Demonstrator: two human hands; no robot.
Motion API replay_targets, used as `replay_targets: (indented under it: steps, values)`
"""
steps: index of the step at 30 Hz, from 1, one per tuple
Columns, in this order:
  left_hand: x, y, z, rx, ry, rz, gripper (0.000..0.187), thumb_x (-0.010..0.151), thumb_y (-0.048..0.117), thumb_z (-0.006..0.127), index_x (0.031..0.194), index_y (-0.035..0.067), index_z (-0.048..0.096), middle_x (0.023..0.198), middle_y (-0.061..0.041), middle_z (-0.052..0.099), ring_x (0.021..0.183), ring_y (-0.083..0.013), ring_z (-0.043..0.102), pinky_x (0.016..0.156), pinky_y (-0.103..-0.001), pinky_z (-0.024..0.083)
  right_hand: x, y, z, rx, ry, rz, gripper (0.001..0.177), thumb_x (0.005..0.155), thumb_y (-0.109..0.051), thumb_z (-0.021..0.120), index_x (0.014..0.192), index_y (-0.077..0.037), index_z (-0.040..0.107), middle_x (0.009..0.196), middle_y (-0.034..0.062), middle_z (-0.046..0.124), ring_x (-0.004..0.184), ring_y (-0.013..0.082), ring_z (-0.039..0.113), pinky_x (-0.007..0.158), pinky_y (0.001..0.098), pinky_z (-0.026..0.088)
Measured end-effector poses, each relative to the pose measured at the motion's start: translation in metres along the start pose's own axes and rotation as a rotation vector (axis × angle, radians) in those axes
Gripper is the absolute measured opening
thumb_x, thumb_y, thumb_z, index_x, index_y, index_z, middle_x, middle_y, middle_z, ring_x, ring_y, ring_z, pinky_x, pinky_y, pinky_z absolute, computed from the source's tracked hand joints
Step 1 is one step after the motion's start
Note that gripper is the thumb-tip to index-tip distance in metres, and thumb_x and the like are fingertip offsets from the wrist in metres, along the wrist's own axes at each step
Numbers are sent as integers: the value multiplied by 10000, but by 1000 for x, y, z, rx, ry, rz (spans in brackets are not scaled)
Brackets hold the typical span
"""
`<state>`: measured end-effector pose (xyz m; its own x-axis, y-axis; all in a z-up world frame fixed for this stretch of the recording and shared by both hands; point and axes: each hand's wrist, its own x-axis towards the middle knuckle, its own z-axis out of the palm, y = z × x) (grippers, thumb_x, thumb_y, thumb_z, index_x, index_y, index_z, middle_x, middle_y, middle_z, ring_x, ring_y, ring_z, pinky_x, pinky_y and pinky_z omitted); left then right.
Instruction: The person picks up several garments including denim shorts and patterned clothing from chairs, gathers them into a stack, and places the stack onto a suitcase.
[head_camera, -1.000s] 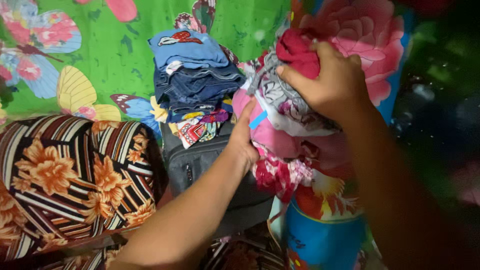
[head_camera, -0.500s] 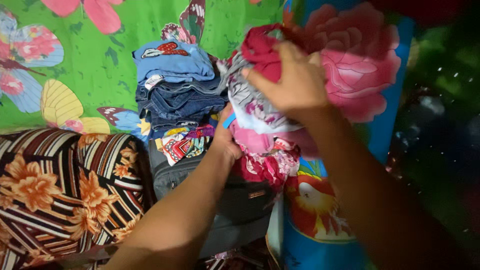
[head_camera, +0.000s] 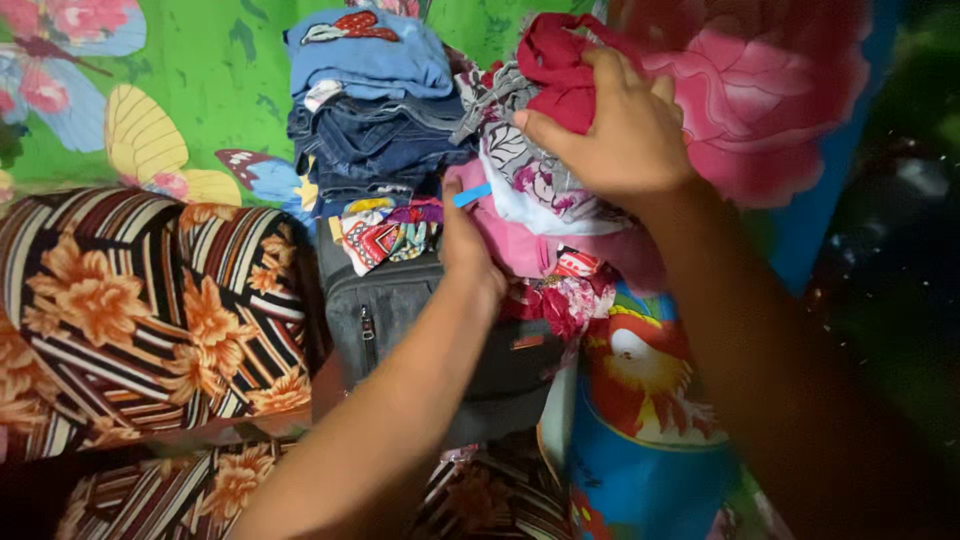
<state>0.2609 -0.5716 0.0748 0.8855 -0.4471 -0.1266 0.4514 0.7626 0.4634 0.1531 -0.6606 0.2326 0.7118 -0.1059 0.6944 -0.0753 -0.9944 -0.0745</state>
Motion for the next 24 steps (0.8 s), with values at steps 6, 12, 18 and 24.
replay_targets:
  steps: [6,12,18,24]
  values:
    - [-51,-2,19,-53,127,-201,1111,716,849,555,1518,102,370,1540,-133,505,1371,-384,553,1114,-659,394,-3,-3,-2,-9,24,-28,955,855,-700,750,1482,-36,472,1501,203,515,1243,548,477,1004,653,390]
    - [-47,-8,22,-97,-173,-296,1132,665,972,351,1494,216,505,1530,-104,532,1402,-447,440,1072,-799,194,0,1,-17,-7,-93,-69,1134,786,-723,801,1522,30,380,1539,271,431,1308,570,414,1059,611,352]
    - [-41,-16,22,-197,-152,-237,1083,679,951,388,1522,276,477,1576,-68,499,1460,-411,397,1119,-811,154,3,0,-29,104,-186,-89,1300,581,-627,919,1489,81,318,1405,352,499,1291,508,501,1078,498,411]
    - [-22,-26,21,-222,-53,-206,989,738,896,398,1526,300,461,1591,-36,472,1477,-394,371,1134,-796,146,18,2,-21,58,-152,-170,1116,647,-654,882,1439,35,503,1347,315,607,1263,464,575,1093,495,432]
